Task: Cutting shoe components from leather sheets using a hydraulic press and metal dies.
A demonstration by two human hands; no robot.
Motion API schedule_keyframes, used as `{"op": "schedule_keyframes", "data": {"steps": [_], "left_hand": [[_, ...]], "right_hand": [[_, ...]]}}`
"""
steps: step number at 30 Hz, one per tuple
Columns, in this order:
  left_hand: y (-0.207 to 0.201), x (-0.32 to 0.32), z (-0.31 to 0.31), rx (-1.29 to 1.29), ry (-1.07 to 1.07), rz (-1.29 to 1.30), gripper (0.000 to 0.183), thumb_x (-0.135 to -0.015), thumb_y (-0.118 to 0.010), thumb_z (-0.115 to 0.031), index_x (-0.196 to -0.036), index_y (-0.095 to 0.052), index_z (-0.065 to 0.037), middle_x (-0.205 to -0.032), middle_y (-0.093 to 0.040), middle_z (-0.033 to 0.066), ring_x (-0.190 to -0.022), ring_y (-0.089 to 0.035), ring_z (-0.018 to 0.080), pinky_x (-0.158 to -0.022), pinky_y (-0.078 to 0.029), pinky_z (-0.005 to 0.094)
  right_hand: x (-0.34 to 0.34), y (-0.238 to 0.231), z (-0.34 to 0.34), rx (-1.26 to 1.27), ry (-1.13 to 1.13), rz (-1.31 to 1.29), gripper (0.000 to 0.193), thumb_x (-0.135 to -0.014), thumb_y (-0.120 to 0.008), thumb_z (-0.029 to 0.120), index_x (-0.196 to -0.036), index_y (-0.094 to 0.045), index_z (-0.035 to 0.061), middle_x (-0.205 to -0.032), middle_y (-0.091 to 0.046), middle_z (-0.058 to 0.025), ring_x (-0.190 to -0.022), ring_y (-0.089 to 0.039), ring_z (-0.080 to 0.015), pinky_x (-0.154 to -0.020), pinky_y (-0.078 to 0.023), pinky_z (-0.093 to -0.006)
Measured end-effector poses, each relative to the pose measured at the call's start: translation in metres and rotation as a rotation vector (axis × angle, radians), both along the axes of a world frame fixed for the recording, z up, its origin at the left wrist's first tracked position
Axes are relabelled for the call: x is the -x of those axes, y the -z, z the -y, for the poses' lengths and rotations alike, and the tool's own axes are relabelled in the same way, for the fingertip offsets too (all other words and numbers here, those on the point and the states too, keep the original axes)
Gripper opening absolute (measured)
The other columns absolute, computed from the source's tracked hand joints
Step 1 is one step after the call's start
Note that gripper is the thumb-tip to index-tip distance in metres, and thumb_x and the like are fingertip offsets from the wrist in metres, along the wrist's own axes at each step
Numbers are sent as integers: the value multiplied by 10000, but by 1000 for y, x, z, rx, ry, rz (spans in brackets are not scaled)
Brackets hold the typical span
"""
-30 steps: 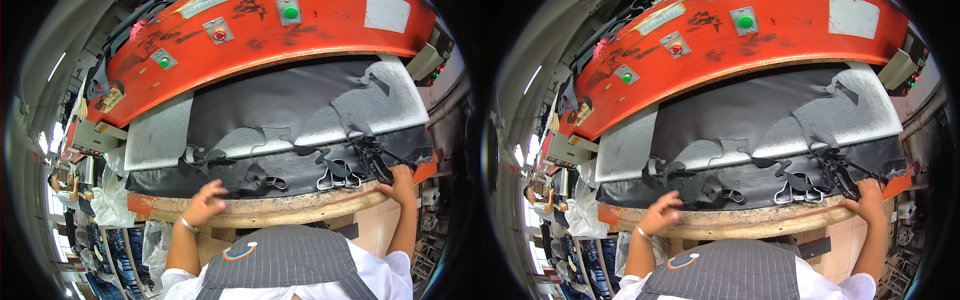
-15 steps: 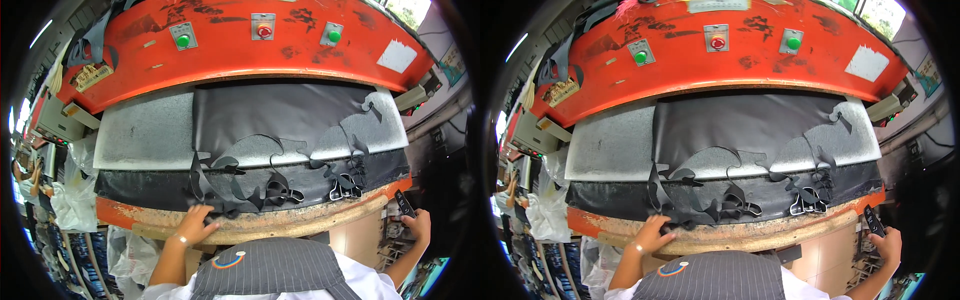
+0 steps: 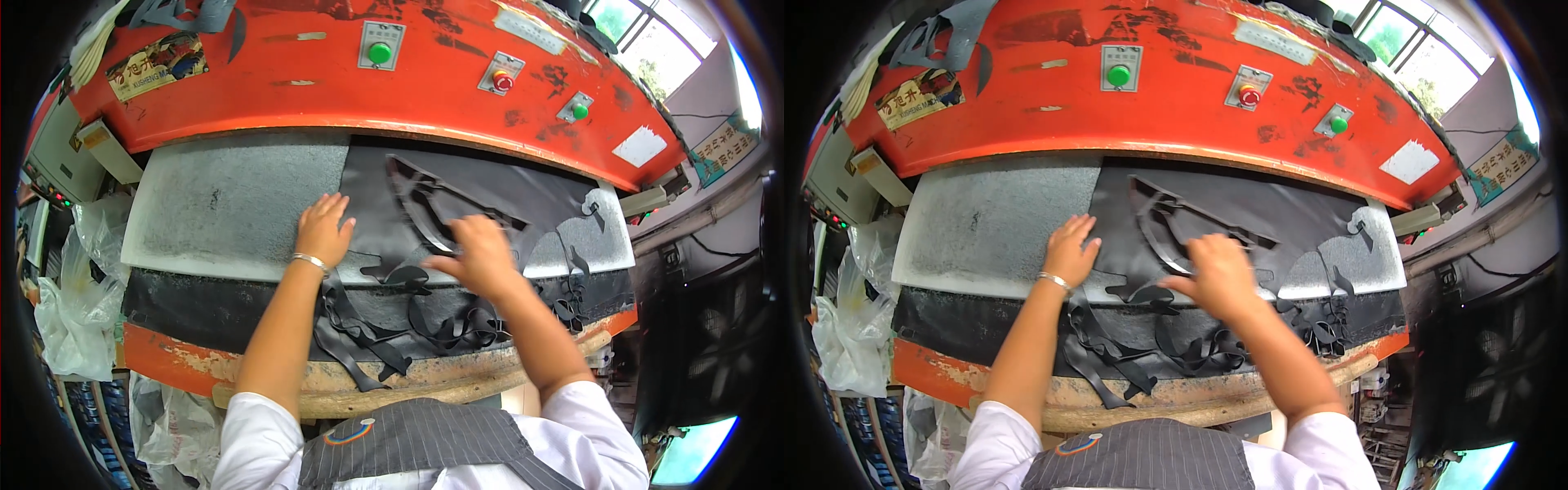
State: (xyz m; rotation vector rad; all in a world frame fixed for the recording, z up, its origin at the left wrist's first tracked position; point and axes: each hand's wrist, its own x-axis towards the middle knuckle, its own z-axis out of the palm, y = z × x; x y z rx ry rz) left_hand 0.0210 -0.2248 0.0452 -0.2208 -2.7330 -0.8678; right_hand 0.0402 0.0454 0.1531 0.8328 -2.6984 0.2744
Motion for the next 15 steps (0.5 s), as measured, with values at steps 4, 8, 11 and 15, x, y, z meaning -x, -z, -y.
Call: {"op": "schedule_keyframes", "data": {"steps": [4,8,11,15], "left_hand": [[17,11,-15,95,-58,22,449,-903,-562,-229,-1316,-532,-55,-1435,-462,97,-1387,-340,259,-1158,-205,422],[8,7,-8,34,-44,59,409,-910,-552,-227,-1282,-510,-63,-1421,-474,110,-1390,-338,261,-1162,-206,427],[9,6,-10,8,-49,26,376,-892,-565,-207,-1239,-513,-71,-1400,-492,115,-1380,-350,268,-1157,-211,426],[11,13,-8,-54,-42,41,353,-878,-575,-177,-1206,-506,-65,-1336,-525,142,-1335,-403,293,-1144,-225,468]], "right_hand": [[41,51,47,102,-114,-92,587,-670,-775,501,-948,-623,7,-827,-583,-101,-831,-552,-275,-756,-431,-377],[62,68,46,49,-145,-90,607,-673,-760,518,-970,-630,4,-837,-590,-94,-841,-556,-268,-761,-434,-369],[68,75,38,-10,-167,-53,671,-666,-718,575,-1006,-636,2,-861,-600,-87,-869,-562,-268,-808,-431,-366],[68,74,21,-32,-211,-23,747,-690,-674,617,-1192,-590,71,-1105,-589,-129,-1095,-514,-311,-1012,-343,-480]]}}
